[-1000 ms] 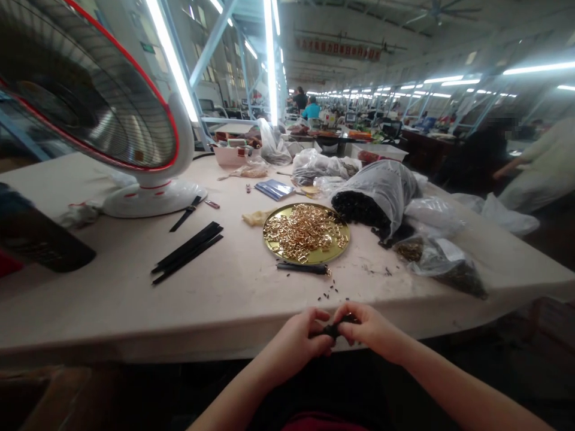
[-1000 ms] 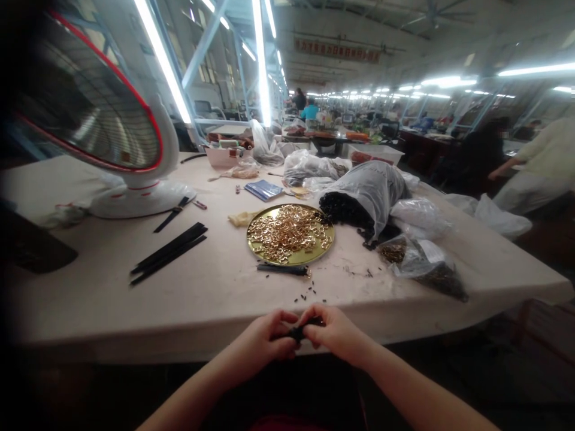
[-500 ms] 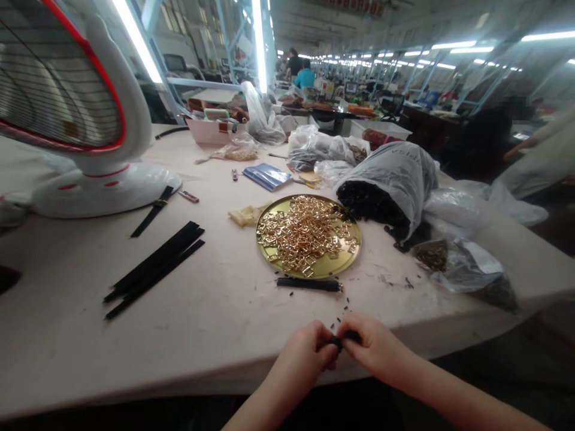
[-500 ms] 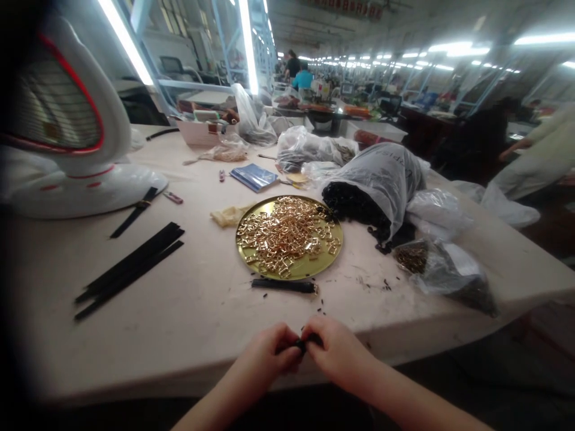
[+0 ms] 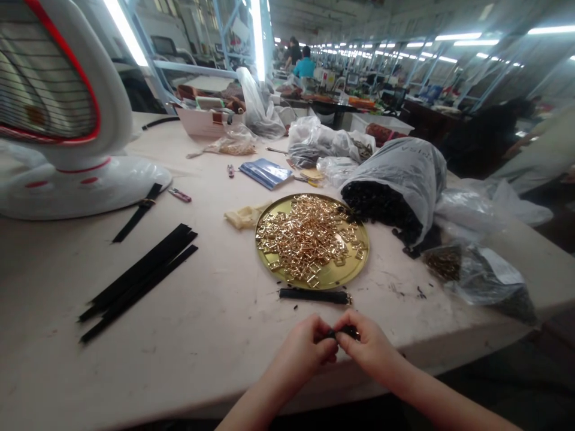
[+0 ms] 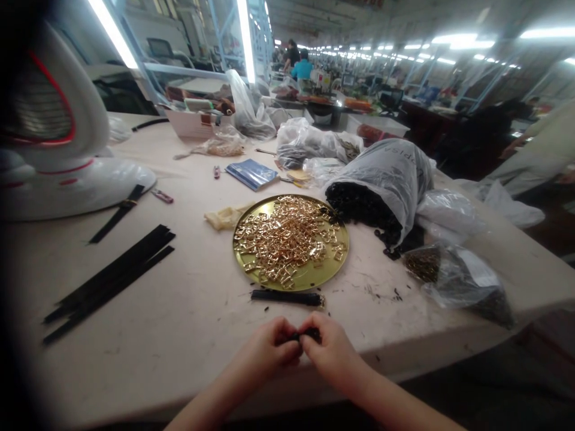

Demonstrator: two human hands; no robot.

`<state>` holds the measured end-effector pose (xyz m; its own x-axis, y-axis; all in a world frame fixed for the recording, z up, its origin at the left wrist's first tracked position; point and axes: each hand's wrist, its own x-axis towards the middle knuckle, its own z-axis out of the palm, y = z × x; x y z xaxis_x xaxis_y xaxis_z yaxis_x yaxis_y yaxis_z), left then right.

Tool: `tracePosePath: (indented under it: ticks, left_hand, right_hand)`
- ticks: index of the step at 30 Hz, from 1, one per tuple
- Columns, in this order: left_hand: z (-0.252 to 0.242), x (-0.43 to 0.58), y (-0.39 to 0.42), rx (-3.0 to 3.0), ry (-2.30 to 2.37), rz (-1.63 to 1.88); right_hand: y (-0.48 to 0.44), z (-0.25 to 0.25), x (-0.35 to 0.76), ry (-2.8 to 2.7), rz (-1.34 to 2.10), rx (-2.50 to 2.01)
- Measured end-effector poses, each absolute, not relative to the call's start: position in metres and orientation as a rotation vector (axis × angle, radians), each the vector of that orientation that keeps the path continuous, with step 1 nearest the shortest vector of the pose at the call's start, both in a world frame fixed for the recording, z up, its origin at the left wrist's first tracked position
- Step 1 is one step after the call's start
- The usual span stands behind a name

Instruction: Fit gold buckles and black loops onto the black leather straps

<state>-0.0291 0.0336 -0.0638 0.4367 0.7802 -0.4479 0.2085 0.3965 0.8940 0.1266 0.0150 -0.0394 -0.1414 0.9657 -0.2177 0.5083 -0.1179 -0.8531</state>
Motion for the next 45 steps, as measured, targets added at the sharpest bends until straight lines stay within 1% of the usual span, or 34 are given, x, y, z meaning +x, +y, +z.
tracePosePath:
  ticks: [5,9,15,20,22,25,29,34,37,41,45]
  left_hand:
    - [-0.053,-0.041,0.035,1.226,1.121,0.355]
    - [-0.045,-0.044,0.031,1.321,1.137,0.354]
    - [-0.049,-0.027,0.023,1.46,1.143,0.388]
    - [-0.039,-0.022,0.028,1.308,1.042,0.372]
    - [-0.032,-0.024,0.031,1.313,1.012,0.349]
    - [-0.023,-0.027,0.031,1.366,1.014,0.34]
    - [-0.02,-0.021,0.029,1.653,1.022,0.288]
    - [-0.024,-0.012,0.049,2.033,1.178,0.296]
    - [-0.024,-0.01,0.061,2.183,1.33,0.331]
    - [-0.031,-0.011,0.056,2.291,1.468,0.297]
    - [-0.048,-0.017,0.037,2.327,1.558,0.259]
  right_hand:
    - [0.018,-0.034,0.14,-1.674,1.307,-1.558]
    - [0.014,-0.028,0.147,-1.654,1.37,-1.55]
    - [0.006,-0.029,0.145,-1.721,1.24,-1.548]
    - [0.007,-0.036,0.153,-1.471,1.507,-1.429]
    - [0.006,-0.033,0.159,-1.437,1.522,-1.378]
    - [0.002,-0.024,0.164,-1.616,1.398,-1.305]
    - [0.0,-0.016,0.164,-1.966,1.076,-1.281]
    - [0.014,-0.026,0.168,-2.019,0.792,-1.402]
    - [0.016,-0.041,0.179,-1.913,0.584,-1.535]
    - [0.009,-0.079,0.201,-1.919,0.589,-1.514]
    - [0.014,-0.121,0.223,-1.89,0.571,-1.496]
